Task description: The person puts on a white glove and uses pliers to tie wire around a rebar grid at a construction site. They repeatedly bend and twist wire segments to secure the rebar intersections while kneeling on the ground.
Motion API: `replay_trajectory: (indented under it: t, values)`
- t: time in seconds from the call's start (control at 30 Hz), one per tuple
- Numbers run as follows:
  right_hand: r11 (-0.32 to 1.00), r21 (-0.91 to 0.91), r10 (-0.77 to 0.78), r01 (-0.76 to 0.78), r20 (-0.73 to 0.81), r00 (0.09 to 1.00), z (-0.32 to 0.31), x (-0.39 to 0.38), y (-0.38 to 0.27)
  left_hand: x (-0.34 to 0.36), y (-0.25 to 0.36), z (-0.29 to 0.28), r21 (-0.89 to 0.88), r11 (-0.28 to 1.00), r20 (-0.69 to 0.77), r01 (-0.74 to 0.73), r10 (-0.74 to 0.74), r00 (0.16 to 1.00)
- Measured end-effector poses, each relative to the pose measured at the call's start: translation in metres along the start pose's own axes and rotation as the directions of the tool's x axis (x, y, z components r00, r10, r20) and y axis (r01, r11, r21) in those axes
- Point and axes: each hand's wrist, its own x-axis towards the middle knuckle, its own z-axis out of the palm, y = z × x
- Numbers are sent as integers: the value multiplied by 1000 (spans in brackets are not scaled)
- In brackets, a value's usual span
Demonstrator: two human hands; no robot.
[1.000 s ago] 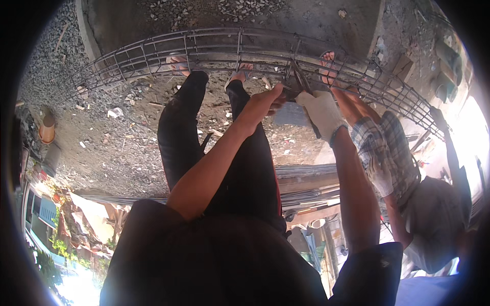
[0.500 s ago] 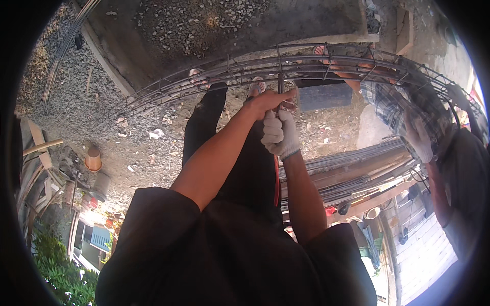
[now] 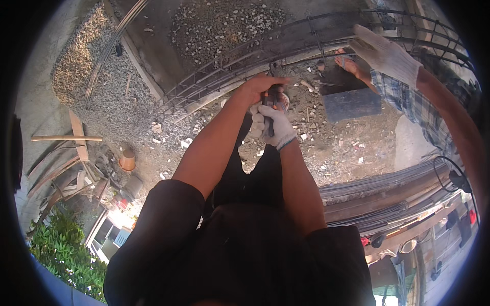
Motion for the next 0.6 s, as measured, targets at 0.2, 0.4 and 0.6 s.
replay_trajectory:
  t: [0.2,0.4,0.6]
  values:
    - [894,-437,-264,95,-344,901,16,-10,2,40,-40,46,558,830,-695,-11,475,540]
    - [965,-189,-205,180,-122,971,5,1,15,-29,11,-14,-84,996,22,31,-29,999]
    - [940,-287,-261,183,-264,929,41,-11,49,36,-47,19,285,944,-650,-165,317,690]
